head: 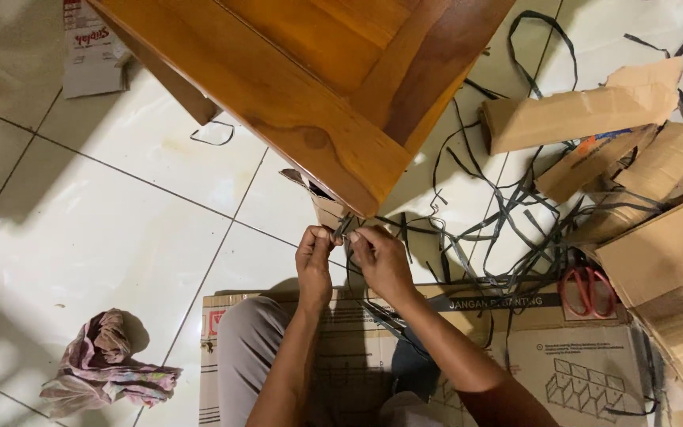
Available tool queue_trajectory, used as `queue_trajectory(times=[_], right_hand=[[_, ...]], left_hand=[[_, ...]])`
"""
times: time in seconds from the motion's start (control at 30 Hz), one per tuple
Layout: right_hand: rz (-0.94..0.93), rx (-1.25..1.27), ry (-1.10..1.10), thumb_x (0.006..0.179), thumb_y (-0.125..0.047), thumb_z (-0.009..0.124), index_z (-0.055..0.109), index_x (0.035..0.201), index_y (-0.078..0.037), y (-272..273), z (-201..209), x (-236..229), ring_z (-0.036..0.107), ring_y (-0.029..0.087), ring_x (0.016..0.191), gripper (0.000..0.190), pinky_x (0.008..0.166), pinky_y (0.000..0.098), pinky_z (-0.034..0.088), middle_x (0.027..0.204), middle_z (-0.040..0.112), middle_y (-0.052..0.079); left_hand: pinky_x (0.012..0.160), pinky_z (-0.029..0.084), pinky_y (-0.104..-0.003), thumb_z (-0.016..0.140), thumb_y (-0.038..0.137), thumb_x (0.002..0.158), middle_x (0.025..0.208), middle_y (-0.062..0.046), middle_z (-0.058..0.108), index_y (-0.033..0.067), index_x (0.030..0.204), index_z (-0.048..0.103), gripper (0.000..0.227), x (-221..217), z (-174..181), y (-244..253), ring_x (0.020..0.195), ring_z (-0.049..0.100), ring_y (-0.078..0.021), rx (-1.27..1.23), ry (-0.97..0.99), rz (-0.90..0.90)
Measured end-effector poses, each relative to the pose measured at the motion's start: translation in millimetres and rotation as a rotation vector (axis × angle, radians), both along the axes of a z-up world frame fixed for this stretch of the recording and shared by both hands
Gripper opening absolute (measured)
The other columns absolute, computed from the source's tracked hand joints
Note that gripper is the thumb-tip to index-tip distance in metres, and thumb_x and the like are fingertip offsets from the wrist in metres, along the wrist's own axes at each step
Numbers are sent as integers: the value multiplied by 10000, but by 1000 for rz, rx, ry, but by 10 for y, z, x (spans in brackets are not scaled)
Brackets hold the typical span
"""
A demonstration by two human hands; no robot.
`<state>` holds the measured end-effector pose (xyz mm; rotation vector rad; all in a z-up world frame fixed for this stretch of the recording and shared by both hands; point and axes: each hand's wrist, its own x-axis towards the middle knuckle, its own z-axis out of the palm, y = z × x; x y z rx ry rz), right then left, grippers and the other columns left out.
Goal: Wrapping wooden chair legs with cardboard and securing them with plastic ties
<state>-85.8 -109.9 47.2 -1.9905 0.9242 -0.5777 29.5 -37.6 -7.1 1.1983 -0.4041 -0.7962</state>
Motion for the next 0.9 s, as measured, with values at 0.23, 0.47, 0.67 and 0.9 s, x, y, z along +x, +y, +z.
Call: queue_trajectory(times=[0.23, 0.47, 0.67, 0.9], right_hand=[[-239, 860, -345, 967, -98, 683, 720, 1088, 63, 76, -176, -47, 670, 147, 659, 205, 619, 269, 553, 745, 681, 122], [-189, 1045, -579, 942, -97, 722, 685, 1203, 64, 111, -261, 14, 707, 188, 853, 309, 781, 299, 601, 955, 703, 175], [-229, 948, -577, 911, -90, 776, 722, 1150, 87, 131, -254, 27, 730, 198, 849, 302, 798, 283, 622, 898, 719, 185], [-197, 650, -465, 921, -84, 770, 782, 1139, 4, 146, -192, 27, 692, 179, 917, 235, 841, 353, 622, 912, 750, 175]], left_hand=[[921, 494, -356, 499, 172, 1099, 838, -84, 623, 69, 894, 562, 237, -5, 106, 65, 908, 616, -170, 13, 12, 2], [948, 523, -395, 534, 196, 1087, 890, -92, 666, 51, 924, 603, 228, -23, 183, 130, 929, 652, -175, 45, 91, -3], [903, 509, -388, 584, 191, 1047, 1063, -128, 690, 67, 914, 594, 183, -334, 334, 191, 991, 623, -185, -26, 186, 169], [985, 514, -424, 586, 146, 1052, 1154, -132, 640, 26, 940, 648, 175, -370, 224, 290, 1130, 600, -218, 38, -100, 154]])
